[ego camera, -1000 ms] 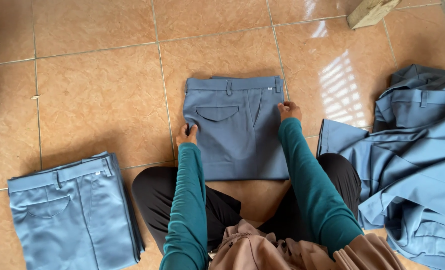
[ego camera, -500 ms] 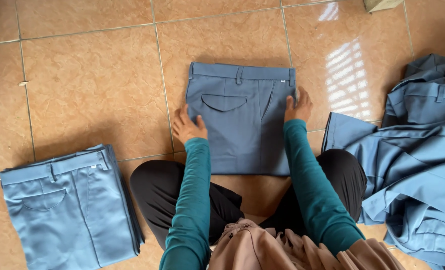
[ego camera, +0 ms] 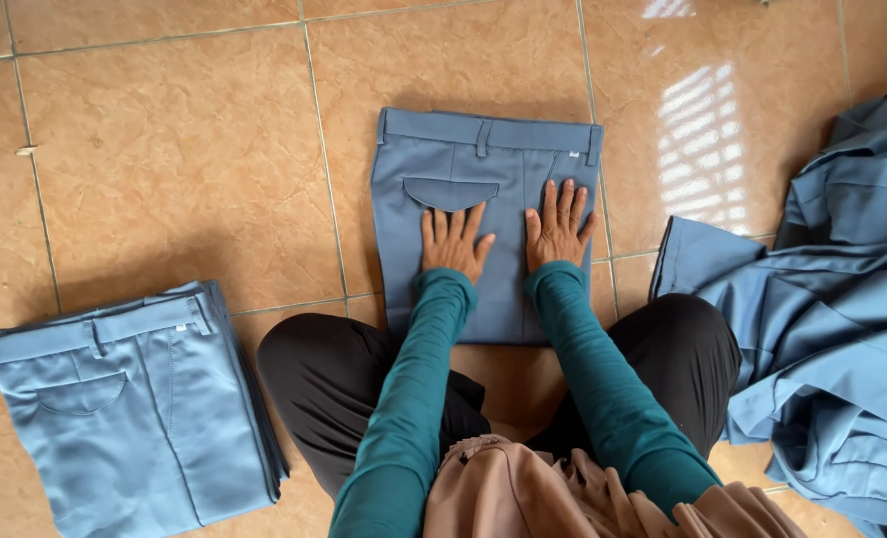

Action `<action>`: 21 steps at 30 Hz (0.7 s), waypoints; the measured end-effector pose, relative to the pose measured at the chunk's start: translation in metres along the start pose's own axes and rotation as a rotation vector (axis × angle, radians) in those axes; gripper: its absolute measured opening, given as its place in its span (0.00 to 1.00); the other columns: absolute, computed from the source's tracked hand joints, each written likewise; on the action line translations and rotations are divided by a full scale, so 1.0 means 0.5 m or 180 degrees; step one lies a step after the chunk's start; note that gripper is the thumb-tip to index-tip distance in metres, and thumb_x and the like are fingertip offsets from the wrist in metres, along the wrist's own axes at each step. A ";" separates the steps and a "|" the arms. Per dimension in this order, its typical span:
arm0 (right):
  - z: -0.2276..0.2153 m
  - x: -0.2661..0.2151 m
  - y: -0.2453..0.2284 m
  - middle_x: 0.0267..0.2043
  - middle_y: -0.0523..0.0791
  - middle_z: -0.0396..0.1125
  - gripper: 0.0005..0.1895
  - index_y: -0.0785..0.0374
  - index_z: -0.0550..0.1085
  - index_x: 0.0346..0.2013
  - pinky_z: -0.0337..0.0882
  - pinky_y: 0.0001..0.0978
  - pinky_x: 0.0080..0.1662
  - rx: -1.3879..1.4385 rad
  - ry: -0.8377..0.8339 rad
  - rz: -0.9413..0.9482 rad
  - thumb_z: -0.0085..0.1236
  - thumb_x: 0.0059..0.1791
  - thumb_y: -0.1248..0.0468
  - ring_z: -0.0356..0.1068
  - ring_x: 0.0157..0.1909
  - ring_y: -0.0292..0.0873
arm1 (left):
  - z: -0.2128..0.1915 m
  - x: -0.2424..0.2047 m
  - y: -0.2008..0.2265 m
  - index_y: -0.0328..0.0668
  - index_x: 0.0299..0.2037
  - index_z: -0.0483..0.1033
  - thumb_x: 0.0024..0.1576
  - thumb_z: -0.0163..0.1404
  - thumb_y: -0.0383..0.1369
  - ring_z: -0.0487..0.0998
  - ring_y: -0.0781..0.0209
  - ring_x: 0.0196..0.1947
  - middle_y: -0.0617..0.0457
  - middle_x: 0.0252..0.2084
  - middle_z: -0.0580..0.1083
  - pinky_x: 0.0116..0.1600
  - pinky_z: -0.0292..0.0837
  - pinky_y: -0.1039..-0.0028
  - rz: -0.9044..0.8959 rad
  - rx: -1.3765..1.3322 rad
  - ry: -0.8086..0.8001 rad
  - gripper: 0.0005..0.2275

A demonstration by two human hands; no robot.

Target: Folding blue trousers on the floor.

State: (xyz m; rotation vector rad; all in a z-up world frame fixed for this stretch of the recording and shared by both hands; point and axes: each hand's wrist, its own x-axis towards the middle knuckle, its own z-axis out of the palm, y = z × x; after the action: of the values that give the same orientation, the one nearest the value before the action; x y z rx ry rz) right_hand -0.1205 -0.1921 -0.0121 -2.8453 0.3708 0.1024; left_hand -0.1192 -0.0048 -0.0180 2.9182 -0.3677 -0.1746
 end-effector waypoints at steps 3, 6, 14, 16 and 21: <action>-0.019 -0.003 -0.011 0.83 0.44 0.30 0.35 0.47 0.44 0.79 0.24 0.60 0.74 0.0029 -0.0059 0.0005 0.17 0.61 0.37 0.24 0.82 0.51 | 0.090 0.035 -0.082 0.63 0.74 0.52 0.65 0.27 0.58 0.47 0.41 0.77 0.55 0.76 0.55 0.76 0.29 0.38 -0.0161 0.0149 0.0250 0.28; -0.014 -0.004 -0.009 0.83 0.40 0.26 0.35 0.43 0.41 0.79 0.22 0.58 0.74 -0.0011 -0.0124 0.0054 0.15 0.60 0.36 0.21 0.82 0.48 | 0.011 0.032 -0.126 0.66 0.74 0.52 0.66 0.26 0.56 0.39 0.46 0.79 0.62 0.79 0.48 0.76 0.26 0.35 -0.0244 0.0191 0.0060 0.26; -0.011 -0.001 -0.012 0.83 0.41 0.27 0.34 0.43 0.42 0.79 0.24 0.59 0.75 0.0031 -0.0062 0.0066 0.18 0.60 0.37 0.22 0.82 0.47 | -0.021 -0.032 -0.031 0.56 0.73 0.55 0.63 0.40 0.50 0.44 0.35 0.76 0.46 0.77 0.50 0.72 0.35 0.30 -0.1063 0.0504 0.1160 0.28; -0.005 0.000 -0.010 0.83 0.39 0.27 0.34 0.41 0.42 0.79 0.24 0.59 0.75 0.0025 -0.0057 0.0117 0.19 0.59 0.36 0.21 0.82 0.46 | -0.033 -0.077 0.054 0.52 0.74 0.53 0.59 0.47 0.53 0.45 0.29 0.76 0.37 0.77 0.49 0.70 0.37 0.27 -0.1377 0.0515 0.1228 0.34; -0.001 -0.001 -0.003 0.83 0.41 0.27 0.34 0.40 0.40 0.79 0.25 0.61 0.74 -0.0053 -0.0014 0.0040 0.18 0.60 0.37 0.21 0.82 0.47 | 0.040 -0.164 0.156 0.67 0.76 0.48 0.63 0.38 0.53 0.42 0.36 0.78 0.51 0.80 0.47 0.73 0.31 0.33 -0.0280 -0.0362 0.0629 0.30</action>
State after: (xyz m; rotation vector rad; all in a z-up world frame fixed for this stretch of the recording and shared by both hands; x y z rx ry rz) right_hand -0.1206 -0.1908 -0.0114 -2.8590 0.3886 0.1145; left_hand -0.2189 -0.0613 -0.0137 2.8080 -0.1915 0.0779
